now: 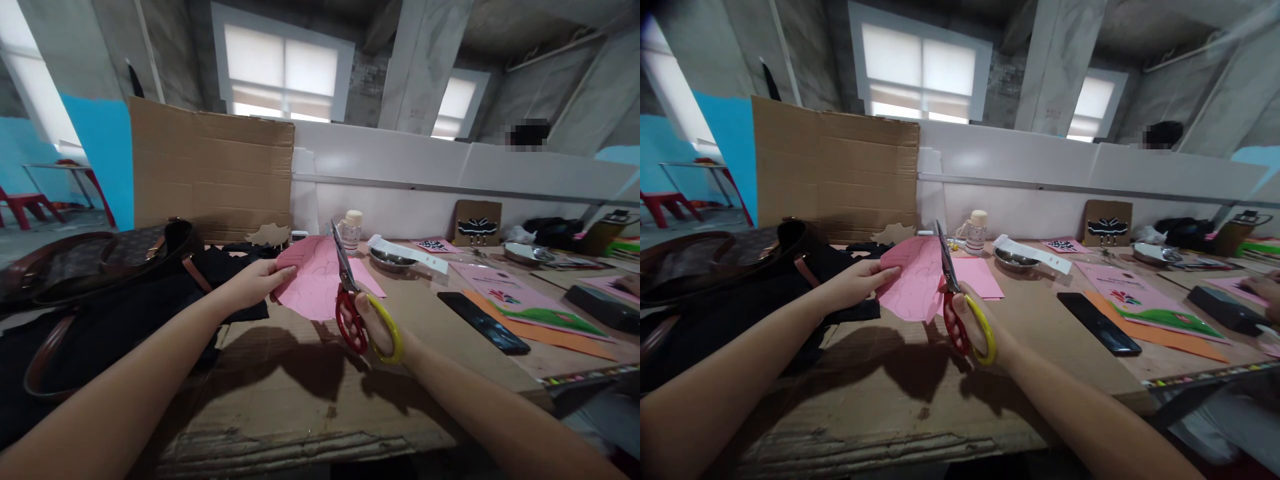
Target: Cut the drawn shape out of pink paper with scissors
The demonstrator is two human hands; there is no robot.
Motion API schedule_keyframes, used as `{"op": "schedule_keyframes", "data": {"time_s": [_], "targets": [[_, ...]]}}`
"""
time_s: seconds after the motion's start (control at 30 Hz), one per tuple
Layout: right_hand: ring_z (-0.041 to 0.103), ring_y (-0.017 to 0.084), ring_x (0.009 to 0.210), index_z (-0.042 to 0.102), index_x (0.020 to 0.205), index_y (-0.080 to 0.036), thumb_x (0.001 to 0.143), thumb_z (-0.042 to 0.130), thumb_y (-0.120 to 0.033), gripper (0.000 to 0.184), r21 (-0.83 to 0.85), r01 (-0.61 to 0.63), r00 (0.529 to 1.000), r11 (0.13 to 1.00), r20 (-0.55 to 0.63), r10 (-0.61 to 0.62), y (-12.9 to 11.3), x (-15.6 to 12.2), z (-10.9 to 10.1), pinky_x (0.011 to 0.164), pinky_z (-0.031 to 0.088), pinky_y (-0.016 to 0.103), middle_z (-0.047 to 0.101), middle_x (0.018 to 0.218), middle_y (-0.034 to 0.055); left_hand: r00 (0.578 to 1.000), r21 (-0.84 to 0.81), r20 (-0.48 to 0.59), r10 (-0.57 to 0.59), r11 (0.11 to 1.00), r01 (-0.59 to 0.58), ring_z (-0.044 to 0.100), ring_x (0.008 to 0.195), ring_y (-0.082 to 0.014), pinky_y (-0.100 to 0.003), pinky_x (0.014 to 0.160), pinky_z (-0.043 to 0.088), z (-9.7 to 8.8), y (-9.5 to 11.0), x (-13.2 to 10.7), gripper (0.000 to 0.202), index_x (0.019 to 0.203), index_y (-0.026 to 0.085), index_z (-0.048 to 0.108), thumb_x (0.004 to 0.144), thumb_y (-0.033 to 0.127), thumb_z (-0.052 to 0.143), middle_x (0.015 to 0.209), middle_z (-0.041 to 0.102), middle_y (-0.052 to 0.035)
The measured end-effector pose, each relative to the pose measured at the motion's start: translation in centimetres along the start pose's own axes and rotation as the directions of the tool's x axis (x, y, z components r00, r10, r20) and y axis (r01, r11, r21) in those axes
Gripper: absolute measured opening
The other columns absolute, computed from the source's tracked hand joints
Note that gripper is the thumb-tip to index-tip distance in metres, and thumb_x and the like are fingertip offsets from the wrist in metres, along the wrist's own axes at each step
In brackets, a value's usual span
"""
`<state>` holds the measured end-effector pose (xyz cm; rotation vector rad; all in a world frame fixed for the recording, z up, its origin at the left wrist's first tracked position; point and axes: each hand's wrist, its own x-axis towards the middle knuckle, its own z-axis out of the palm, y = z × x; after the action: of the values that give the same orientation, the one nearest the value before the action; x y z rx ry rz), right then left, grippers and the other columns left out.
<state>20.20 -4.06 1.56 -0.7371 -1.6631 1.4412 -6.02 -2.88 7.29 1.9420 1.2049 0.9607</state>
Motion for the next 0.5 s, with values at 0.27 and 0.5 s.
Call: {"op": "schedule_keyframes", "data": {"time_s": [0.27, 0.5], "targets": [[0.043, 0.011, 0.038, 0.054, 0.114, -0.024, 0.092, 0.045, -0.067, 0.049, -0.421, 0.046, 0.976, 0.906, -0.173, -0.129, -1.3, 1.7, -2.2, 0.033, 0.038, 0.023, 0.052, 0.060, -0.0038, 0.981, -0.074, -0.192, -0.040, 0.997, 0.026, 0.052, 0.050, -0.0133, -0.024, 0.048, 0.045, -1.5, -1.7, 1.0, 0.043, 0.074, 0.019, 0.057, 0.082, 0.061, 0.061, 0.058, 0.053, 0.0030], [0.067, 0.030, 0.101, 0.063, 0.123, -0.020, 0.085, 0.063, -0.024, 0.039, -0.871, -0.182, 0.940, 0.456, -0.291, -0.179, -0.8, 4.2, -9.7, 0.082, 0.053, 0.038, 0.070, 0.118, 0.0154, 0.904, -0.160, -0.405, -0.137, 0.984, 0.077, 0.059, 0.049, -0.0147, -0.024, 0.048, 0.046, -2.8, -2.7, 1.3, 0.034, 0.067, 0.019, 0.054, 0.082, 0.046, 0.067, 0.057, 0.055, 0.0015]]}}
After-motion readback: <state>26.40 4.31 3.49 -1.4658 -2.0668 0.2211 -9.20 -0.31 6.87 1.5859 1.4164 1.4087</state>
